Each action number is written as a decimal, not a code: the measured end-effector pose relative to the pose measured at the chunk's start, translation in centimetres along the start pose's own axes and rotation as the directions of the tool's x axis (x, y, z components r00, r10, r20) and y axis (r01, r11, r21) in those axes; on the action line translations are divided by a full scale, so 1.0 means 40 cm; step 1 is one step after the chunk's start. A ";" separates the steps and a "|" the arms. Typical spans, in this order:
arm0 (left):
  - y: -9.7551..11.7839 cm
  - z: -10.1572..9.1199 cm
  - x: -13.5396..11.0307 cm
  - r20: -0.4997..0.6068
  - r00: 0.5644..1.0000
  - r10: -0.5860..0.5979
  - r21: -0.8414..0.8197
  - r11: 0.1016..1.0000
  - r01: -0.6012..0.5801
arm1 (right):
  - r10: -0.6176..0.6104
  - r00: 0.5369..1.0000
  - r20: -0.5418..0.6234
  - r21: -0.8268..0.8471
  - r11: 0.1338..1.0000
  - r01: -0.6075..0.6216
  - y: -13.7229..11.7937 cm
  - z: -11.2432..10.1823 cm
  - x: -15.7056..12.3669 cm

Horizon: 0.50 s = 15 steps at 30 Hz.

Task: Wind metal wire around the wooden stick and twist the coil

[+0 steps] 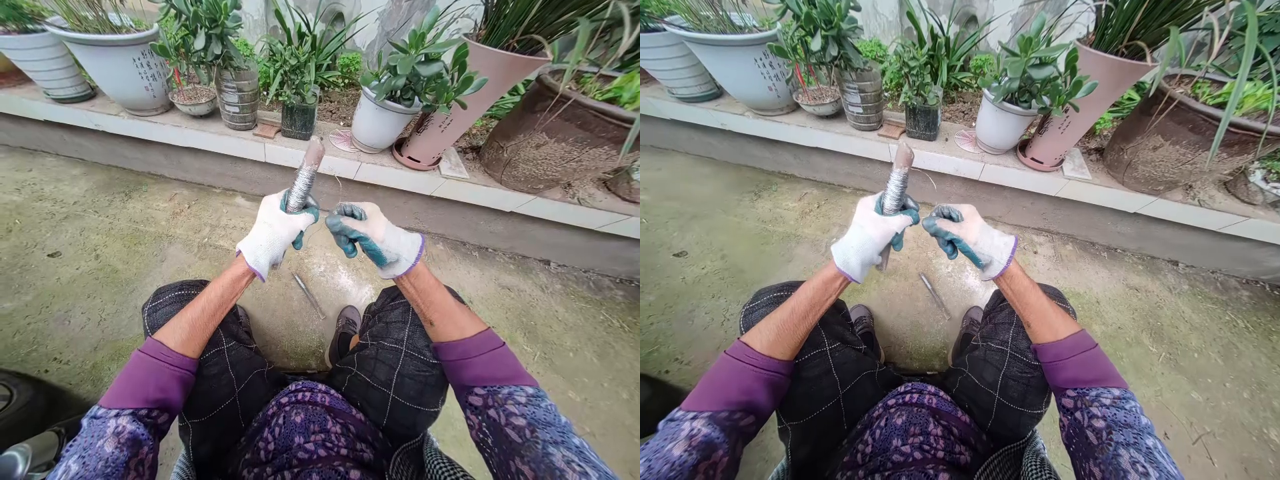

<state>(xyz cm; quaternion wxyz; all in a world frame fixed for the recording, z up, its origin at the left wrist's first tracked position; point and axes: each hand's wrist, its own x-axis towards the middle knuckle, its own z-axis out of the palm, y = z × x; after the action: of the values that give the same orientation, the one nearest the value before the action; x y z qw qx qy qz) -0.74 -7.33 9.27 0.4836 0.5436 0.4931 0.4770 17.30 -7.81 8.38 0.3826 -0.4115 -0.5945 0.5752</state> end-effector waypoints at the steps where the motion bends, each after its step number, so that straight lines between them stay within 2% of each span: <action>1: 0.002 -0.004 0.002 -0.026 1.000 0.011 -0.010 1.000 -0.011 | -0.033 0.999 -0.025 0.004 0.999 0.033 0.000 -0.003 -0.002; 4: 0.010 -0.016 0.003 -0.023 1.000 0.007 -0.036 0.999 -0.008 | -0.103 0.993 -0.049 0.017 0.994 0.104 -0.006 -0.013 -0.010; 10: 0.014 -0.015 -0.013 0.179 0.977 -0.114 0.100 0.990 0.097 | 0.001 0.998 0.070 -0.058 0.998 0.003 -0.025 -0.007 -0.013; 15: 0.020 -0.014 -0.016 0.194 0.973 -0.128 0.100 0.989 0.110 | -0.002 0.998 0.059 -0.085 0.996 0.007 -0.021 -0.002 -0.008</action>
<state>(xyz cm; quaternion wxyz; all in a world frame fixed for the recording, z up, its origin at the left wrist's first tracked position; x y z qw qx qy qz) -1.29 -7.99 10.08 0.5336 0.5791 0.4946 0.3678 17.46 -8.08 9.25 0.3483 -0.4092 -0.6304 0.5602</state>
